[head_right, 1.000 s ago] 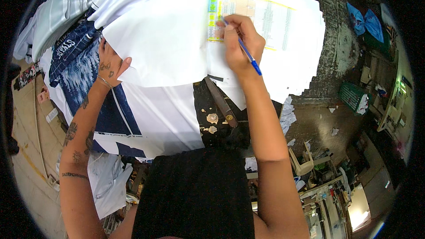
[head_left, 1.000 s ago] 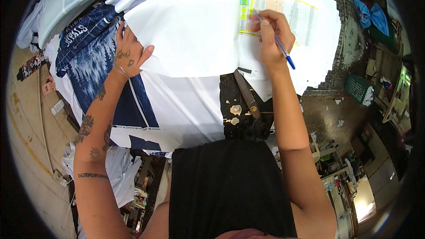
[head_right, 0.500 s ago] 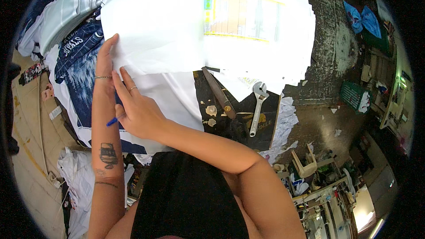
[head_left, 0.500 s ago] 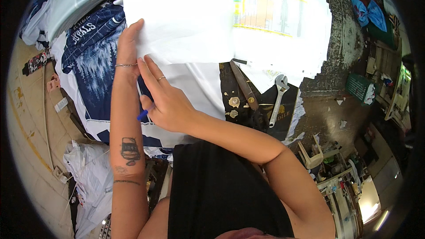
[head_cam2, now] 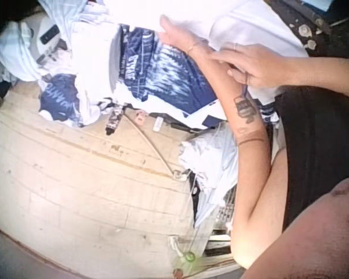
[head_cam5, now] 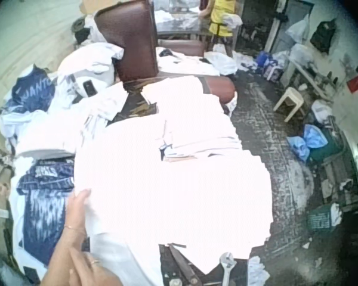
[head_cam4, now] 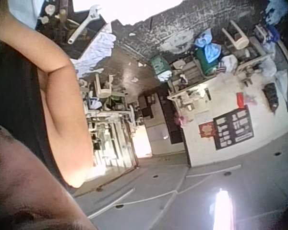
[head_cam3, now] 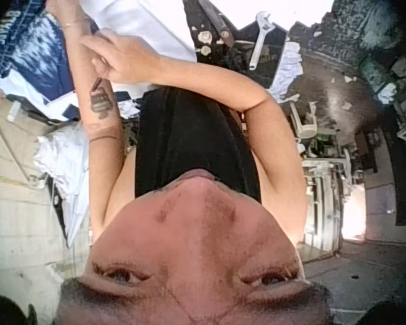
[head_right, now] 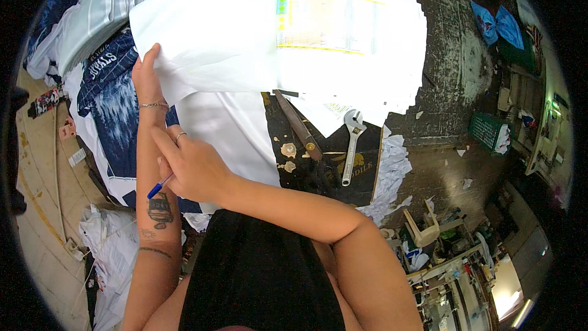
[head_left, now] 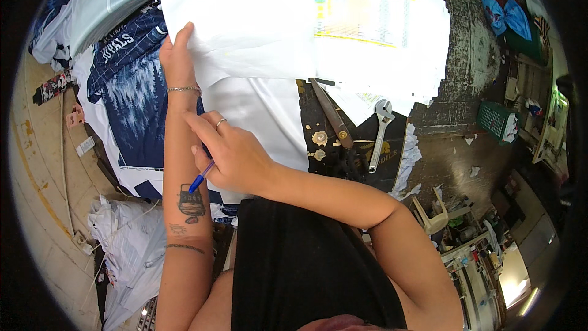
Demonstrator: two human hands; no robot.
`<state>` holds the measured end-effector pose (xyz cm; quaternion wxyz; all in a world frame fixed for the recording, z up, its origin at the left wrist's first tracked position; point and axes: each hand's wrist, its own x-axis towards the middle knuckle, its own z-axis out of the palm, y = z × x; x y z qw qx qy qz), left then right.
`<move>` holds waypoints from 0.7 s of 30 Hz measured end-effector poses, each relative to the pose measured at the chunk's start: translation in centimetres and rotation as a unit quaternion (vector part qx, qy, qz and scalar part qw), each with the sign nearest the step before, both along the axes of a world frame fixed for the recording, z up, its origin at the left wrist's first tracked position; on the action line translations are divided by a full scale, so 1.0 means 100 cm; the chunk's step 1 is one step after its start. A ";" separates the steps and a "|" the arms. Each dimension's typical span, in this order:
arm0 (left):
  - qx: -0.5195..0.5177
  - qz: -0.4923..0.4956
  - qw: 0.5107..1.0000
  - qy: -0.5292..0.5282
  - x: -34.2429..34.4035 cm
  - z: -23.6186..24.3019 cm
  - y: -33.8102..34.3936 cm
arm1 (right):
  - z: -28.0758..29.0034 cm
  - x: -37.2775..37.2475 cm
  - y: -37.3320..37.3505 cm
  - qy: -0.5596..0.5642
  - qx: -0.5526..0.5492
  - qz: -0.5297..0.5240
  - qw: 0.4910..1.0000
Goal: The person repeatedly cuts the side seams of several white and blue jerseys using large shears. After each cut, the person writes on a clipboard and then proceeds to the next jersey. The workspace is cluttered with fabric scraps and stacks of garments.
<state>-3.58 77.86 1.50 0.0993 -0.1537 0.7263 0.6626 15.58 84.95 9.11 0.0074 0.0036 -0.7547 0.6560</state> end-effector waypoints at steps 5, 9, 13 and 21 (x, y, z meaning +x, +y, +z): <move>-0.007 -0.030 0.996 0.081 0.014 -0.009 0.002 | 0.002 -0.004 0.001 0.006 0.015 -0.097 0.995; 0.027 0.003 1.000 0.002 0.020 -0.017 0.002 | -0.003 0.000 0.003 -0.029 0.016 -0.060 0.998; 0.033 0.025 0.999 0.001 0.017 -0.013 -0.002 | -0.005 0.002 0.004 -0.053 0.045 -0.057 0.996; 0.020 -0.065 0.997 0.040 0.025 -0.023 0.003 | -0.017 -0.024 0.009 -0.173 -0.078 -0.046 0.981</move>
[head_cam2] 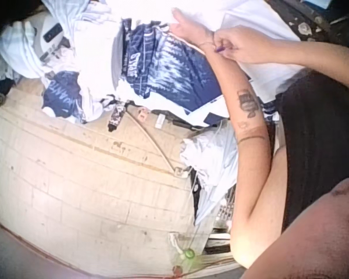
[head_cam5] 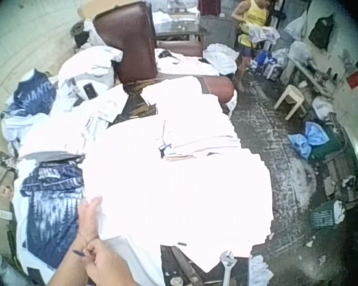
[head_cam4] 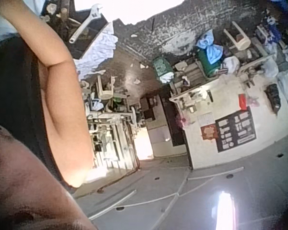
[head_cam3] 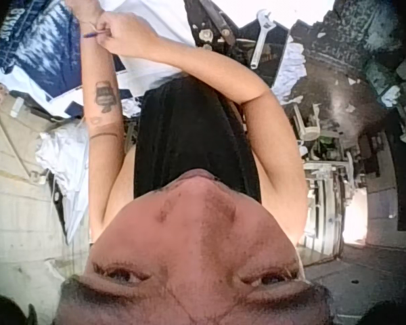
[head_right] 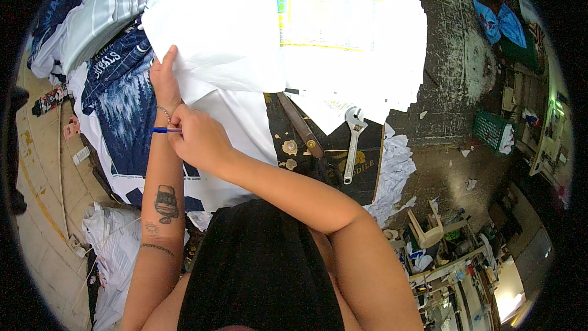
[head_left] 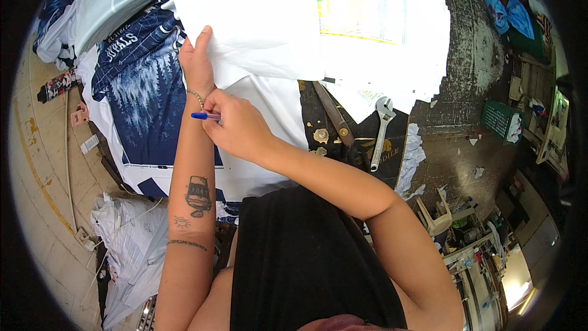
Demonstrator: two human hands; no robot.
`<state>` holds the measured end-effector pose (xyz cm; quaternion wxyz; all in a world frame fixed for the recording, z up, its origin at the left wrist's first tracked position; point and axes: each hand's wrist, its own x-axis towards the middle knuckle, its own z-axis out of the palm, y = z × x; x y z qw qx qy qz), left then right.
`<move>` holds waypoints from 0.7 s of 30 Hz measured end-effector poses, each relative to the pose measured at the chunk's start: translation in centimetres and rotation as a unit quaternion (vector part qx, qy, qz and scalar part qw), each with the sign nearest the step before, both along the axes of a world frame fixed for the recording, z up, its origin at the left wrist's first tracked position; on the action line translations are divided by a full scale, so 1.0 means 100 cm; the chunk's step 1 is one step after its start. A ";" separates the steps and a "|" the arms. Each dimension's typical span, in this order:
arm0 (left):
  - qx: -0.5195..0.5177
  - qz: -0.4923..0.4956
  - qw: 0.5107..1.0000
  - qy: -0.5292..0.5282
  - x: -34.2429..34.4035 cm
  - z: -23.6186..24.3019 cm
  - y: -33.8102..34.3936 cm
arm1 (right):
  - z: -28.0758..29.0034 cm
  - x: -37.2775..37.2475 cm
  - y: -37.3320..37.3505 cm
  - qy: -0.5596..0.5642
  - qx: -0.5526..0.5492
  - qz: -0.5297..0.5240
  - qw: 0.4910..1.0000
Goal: The person repeatedly cuts the side seams of several white and blue jerseys using large shears. After each cut, the person writes on a clipboard and then proceeds to the next jersey. The workspace is cluttered with fabric scraps and stacks of garments.
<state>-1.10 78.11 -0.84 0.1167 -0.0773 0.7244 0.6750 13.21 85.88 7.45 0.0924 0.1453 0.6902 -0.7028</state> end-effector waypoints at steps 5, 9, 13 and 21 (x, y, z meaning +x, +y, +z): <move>-0.193 -0.063 0.974 0.104 -0.006 -0.009 -0.021 | -0.015 0.014 -0.001 0.029 -0.001 0.068 0.997; -0.382 -0.108 0.872 0.287 -0.016 -0.016 -0.042 | -0.010 0.031 0.022 0.073 0.069 0.154 0.983; -0.482 -0.154 0.788 0.350 -0.013 -0.030 -0.049 | 0.005 0.045 0.091 0.059 -0.156 0.004 0.986; -0.505 -0.163 0.753 0.390 -0.012 -0.034 -0.046 | -0.034 0.030 0.213 0.108 0.142 -0.247 0.952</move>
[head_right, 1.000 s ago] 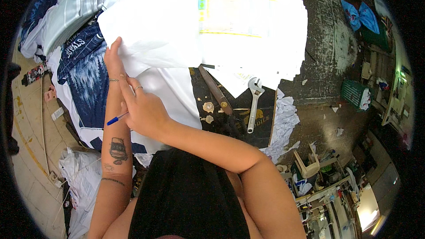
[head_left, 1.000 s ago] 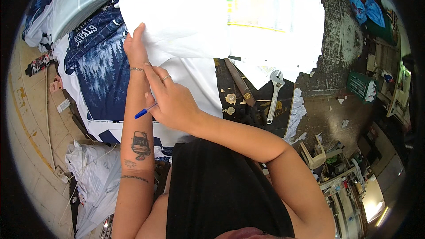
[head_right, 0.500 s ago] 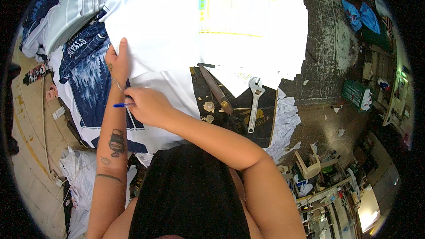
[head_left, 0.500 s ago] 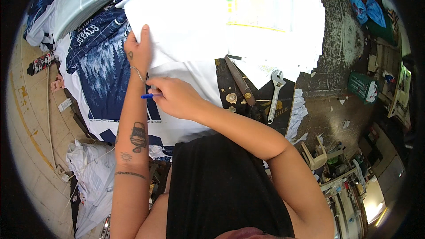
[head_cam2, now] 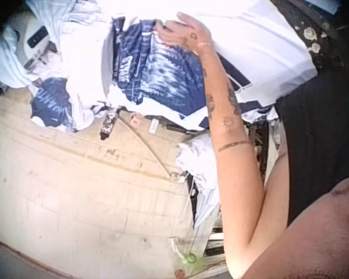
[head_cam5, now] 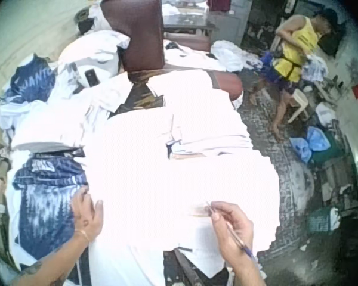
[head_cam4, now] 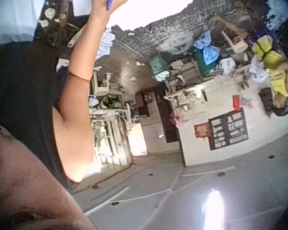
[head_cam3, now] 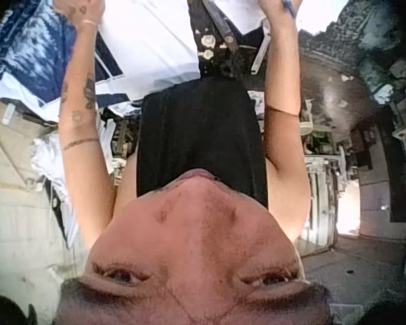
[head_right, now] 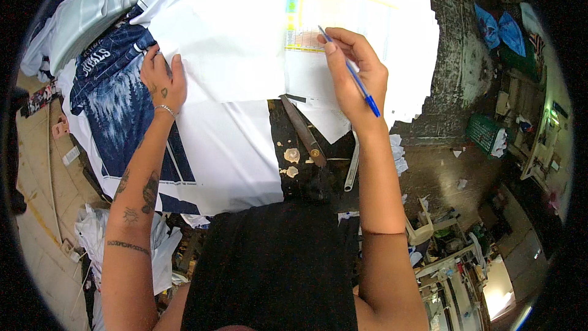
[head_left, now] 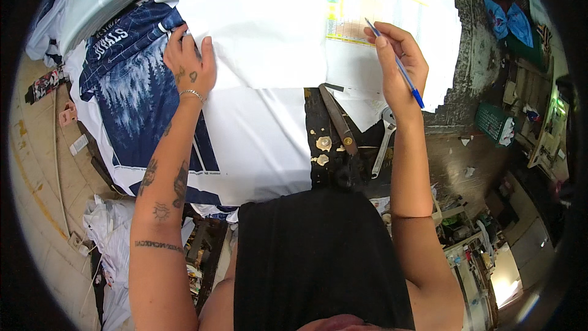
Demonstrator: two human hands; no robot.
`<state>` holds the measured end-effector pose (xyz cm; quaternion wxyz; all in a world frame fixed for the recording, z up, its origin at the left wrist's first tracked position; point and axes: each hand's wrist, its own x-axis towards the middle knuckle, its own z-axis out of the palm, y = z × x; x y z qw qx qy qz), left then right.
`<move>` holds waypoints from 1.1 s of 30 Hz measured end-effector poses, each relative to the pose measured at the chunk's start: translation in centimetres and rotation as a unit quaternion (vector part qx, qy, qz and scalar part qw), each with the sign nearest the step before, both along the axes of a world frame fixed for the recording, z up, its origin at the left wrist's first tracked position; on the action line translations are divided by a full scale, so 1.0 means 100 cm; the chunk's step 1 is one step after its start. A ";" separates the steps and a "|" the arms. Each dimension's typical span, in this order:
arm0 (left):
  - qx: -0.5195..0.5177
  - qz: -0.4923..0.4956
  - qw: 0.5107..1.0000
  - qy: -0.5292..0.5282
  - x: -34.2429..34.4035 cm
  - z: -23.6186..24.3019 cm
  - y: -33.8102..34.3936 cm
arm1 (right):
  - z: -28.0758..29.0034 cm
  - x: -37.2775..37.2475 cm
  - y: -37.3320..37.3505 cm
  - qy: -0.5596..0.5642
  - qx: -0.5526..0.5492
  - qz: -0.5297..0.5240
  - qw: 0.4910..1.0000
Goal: The person repeatedly cuts the side seams of several white and blue jerseys using large shears. After each cut, the person writes on a clipboard and then proceeds to the next jersey. The workspace is cluttered with fabric scraps and stacks of garments.
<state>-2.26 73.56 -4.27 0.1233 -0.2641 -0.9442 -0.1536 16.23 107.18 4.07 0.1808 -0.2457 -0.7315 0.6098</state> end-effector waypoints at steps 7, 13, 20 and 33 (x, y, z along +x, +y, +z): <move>0.015 -0.007 1.000 -0.017 0.000 0.000 -0.002 | -0.036 -0.055 0.000 0.037 0.306 0.013 0.951; 0.014 0.005 1.000 -0.027 -0.003 -0.001 -0.003 | -0.065 -0.064 -0.009 0.044 0.339 -0.025 0.939; 0.008 0.002 1.000 -0.026 -0.003 0.001 -0.001 | -0.064 -0.064 -0.008 0.036 0.336 -0.031 0.941; 0.008 0.000 1.000 -0.022 -0.004 0.001 -0.001 | -0.060 -0.072 -0.002 0.012 0.302 -0.038 0.952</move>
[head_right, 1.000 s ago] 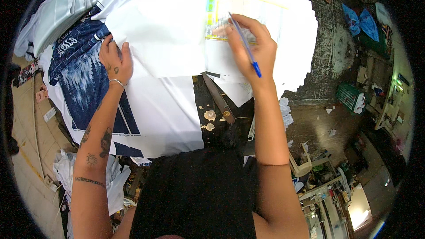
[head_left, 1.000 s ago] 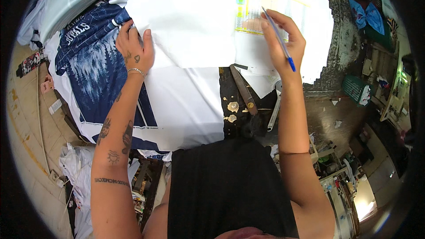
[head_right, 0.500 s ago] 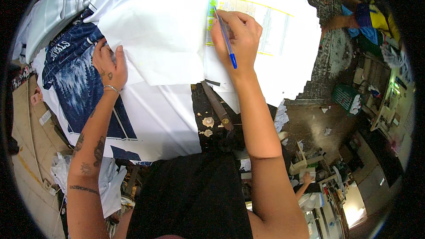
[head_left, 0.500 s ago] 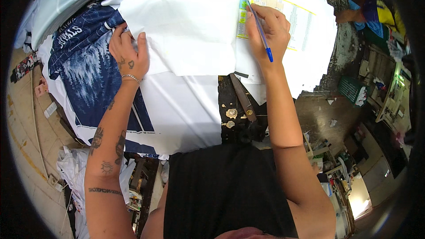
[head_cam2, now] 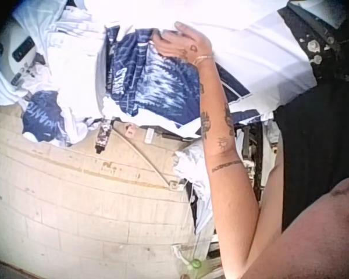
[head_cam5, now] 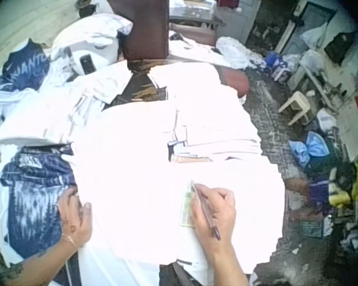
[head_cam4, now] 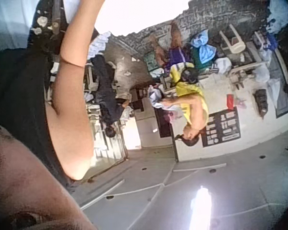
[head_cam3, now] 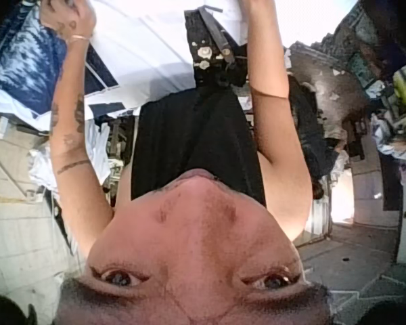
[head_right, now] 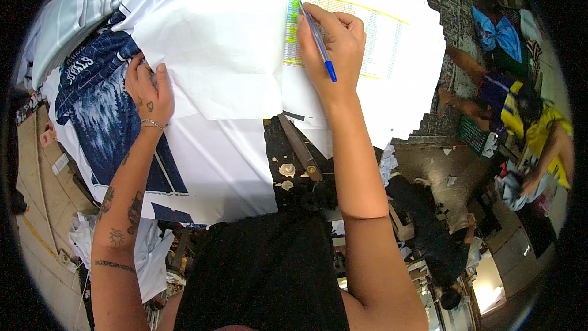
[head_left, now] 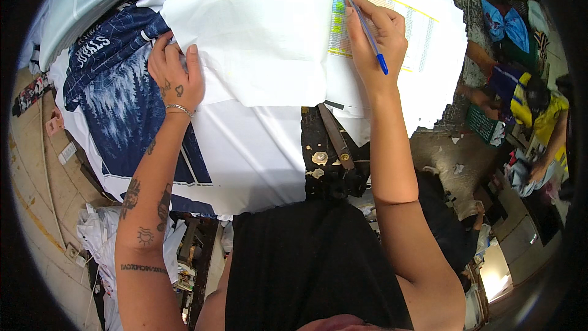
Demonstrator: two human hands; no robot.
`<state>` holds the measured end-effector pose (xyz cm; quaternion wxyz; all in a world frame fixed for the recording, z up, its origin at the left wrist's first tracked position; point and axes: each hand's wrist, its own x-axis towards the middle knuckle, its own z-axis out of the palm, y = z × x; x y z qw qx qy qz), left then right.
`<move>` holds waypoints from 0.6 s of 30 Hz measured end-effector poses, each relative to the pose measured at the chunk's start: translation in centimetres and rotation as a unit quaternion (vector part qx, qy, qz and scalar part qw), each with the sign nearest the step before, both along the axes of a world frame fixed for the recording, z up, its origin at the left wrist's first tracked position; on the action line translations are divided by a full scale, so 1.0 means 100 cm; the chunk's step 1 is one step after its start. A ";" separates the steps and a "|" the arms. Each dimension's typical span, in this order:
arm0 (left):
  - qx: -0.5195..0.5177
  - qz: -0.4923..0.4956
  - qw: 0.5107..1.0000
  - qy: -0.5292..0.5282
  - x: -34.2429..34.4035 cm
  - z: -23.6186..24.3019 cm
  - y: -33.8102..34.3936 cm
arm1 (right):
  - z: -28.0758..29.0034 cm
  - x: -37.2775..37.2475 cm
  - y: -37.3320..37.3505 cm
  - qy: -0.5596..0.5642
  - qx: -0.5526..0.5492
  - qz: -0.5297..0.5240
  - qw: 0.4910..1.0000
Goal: The person repeatedly cuts the side seams of several white and blue jerseys using large shears. After each cut, the person writes on a clipboard and then proceeds to the next jersey. The workspace is cluttered with fabric scraps and stacks of garments.
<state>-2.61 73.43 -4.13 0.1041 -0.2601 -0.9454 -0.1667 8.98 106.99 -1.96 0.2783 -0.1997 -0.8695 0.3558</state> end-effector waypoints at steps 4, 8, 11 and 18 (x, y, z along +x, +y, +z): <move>0.001 0.002 1.000 -0.003 0.000 0.000 0.000 | 0.003 0.002 0.000 -0.005 -0.010 -0.002 1.000; -0.008 0.007 1.000 -0.007 0.000 0.001 0.001 | 0.006 0.006 0.001 -0.015 -0.022 0.000 1.000; -0.009 0.005 1.000 -0.009 0.000 0.001 0.001 | 0.008 0.009 0.000 -0.023 -0.034 -0.001 0.999; -0.011 0.003 1.000 -0.006 -0.001 0.001 0.000 | 0.009 0.011 0.000 -0.025 -0.046 0.007 0.999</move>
